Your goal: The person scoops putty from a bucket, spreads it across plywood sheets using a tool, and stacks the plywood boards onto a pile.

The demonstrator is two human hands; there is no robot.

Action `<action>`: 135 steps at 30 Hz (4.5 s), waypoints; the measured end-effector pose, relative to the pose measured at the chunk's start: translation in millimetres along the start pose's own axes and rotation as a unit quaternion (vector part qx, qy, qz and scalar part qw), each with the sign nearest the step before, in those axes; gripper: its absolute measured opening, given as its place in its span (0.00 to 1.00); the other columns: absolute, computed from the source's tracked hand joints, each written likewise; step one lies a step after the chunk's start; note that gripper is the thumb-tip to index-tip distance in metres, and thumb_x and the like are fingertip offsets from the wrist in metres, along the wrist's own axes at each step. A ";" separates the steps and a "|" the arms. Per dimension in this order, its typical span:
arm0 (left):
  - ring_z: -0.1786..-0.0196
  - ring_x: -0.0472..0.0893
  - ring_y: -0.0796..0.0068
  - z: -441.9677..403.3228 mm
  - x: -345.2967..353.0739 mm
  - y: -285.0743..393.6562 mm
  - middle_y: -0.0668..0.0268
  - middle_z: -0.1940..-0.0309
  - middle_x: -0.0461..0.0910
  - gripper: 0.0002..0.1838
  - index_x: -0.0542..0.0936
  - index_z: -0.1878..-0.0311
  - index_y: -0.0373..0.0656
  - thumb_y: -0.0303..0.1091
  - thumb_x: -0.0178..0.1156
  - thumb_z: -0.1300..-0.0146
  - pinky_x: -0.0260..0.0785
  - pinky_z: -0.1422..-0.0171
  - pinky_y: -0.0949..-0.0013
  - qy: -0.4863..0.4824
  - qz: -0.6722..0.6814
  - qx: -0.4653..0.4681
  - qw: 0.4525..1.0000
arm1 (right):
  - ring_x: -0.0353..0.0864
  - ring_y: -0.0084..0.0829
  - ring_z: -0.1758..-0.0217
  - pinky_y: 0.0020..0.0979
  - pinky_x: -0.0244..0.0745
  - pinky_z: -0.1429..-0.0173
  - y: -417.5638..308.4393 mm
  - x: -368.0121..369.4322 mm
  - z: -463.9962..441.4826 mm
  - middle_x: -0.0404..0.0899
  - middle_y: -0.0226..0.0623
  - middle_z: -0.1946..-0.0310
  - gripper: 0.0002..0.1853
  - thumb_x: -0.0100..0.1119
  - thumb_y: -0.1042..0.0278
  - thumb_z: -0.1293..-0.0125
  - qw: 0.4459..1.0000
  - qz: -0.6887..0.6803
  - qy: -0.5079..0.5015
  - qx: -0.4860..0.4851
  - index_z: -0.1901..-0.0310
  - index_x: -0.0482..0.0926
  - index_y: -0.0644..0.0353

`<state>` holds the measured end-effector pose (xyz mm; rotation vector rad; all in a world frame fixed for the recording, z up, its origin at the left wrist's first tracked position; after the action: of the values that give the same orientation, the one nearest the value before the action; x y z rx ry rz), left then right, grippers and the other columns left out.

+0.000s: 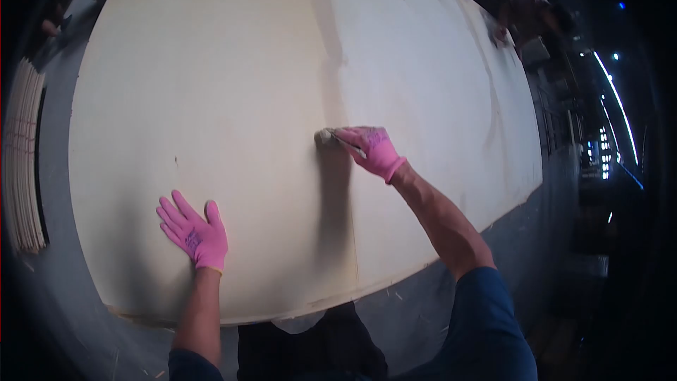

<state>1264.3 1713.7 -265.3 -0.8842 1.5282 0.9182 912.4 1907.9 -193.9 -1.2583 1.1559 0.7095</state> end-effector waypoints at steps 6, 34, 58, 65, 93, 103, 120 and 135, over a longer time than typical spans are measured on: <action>0.17 0.48 0.46 27.2 -22.6 -23.1 0.46 0.19 0.51 0.41 0.56 0.21 0.36 0.48 0.57 0.29 0.37 0.15 0.46 -0.101 0.125 0.199 0.967 | 0.84 0.40 0.44 0.42 0.83 0.48 -107.2 41.4 179.8 0.83 0.35 0.44 0.26 0.62 0.72 0.38 0.983 0.112 0.019 0.143 0.36 0.75 0.49; 0.61 0.82 0.60 254.6 -70.5 -408.5 0.61 0.69 0.83 0.22 0.76 0.36 0.32 0.30 0.58 0.32 0.73 0.50 0.58 -0.350 0.351 0.072 0.866 | 0.88 0.47 0.50 0.40 0.83 0.45 -318.9 127.0 207.4 0.87 0.50 0.54 0.13 0.63 0.70 0.32 0.911 -0.141 0.121 0.369 0.48 0.86 0.60; 0.69 0.75 0.78 115.9 -83.9 -821.7 0.66 0.67 0.78 0.25 0.71 0.29 0.33 0.32 0.50 0.26 0.72 0.59 0.73 -0.308 0.368 -0.119 0.869 | 0.85 0.25 0.73 0.30 0.80 0.64 -450.7 233.8 4.4 0.85 0.29 0.77 0.12 0.63 0.64 0.32 0.686 -0.457 0.338 0.454 0.60 0.89 0.66; 0.71 0.78 0.76 94.8 -67.7 -840.1 0.64 0.70 0.80 0.23 0.74 0.33 0.29 0.30 0.50 0.27 0.74 0.62 0.71 -0.276 0.337 -0.073 0.897 | 0.86 0.45 0.53 0.43 0.80 0.49 -484.0 227.2 -31.4 0.88 0.40 0.59 0.12 0.65 0.61 0.35 0.952 -0.057 0.060 0.296 0.52 0.89 0.45; 0.72 0.71 0.82 -328.3 -23.2 -716.7 0.68 0.71 0.75 0.24 0.73 0.30 0.34 0.29 0.49 0.28 0.69 0.62 0.75 -0.403 0.327 0.133 0.844 | 0.87 0.29 0.59 0.33 0.85 0.51 -578.0 271.5 109.0 0.87 0.35 0.58 0.12 0.63 0.67 0.30 0.308 -0.415 0.632 0.577 0.51 0.85 0.64; 0.68 0.79 0.79 -288.5 -16.1 -555.0 0.65 0.70 0.80 0.24 0.74 0.32 0.32 0.31 0.51 0.28 0.72 0.59 0.72 -0.508 0.225 0.222 0.802 | 0.88 0.44 0.55 0.39 0.81 0.50 -453.3 205.6 140.8 0.88 0.46 0.60 0.13 0.61 0.63 0.31 0.602 -0.080 0.263 0.749 0.49 0.87 0.55; 0.67 0.77 0.78 -603.8 -20.8 -543.5 0.64 0.68 0.79 0.23 0.73 0.29 0.36 0.33 0.50 0.24 0.71 0.55 0.71 -0.566 0.143 0.254 0.771 | 0.87 0.47 0.54 0.42 0.81 0.50 -778.1 310.3 -167.8 0.87 0.43 0.56 0.11 0.61 0.67 0.30 0.544 -0.029 0.212 0.811 0.49 0.86 0.54; 0.60 0.84 0.67 -853.9 -59.8 -549.5 0.56 0.60 0.87 0.25 0.74 0.32 0.34 0.37 0.53 0.28 0.74 0.47 0.65 -0.422 0.129 0.280 0.853 | 0.86 0.26 0.55 0.32 0.81 0.46 -535.6 281.7 -503.5 0.87 0.31 0.54 0.15 0.63 0.63 0.28 0.547 -0.381 0.409 0.623 0.46 0.84 0.62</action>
<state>1414.8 712.7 -165.2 0.1741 1.0246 0.8119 1353.9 1256.9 -226.0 -0.5553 1.1755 -1.3902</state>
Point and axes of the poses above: each hand's wrist, its own z-axis away from the middle knuckle, its own x-axis out of the palm, y = z × x, the point moved 8 cm from there along -z, towards the middle knuckle
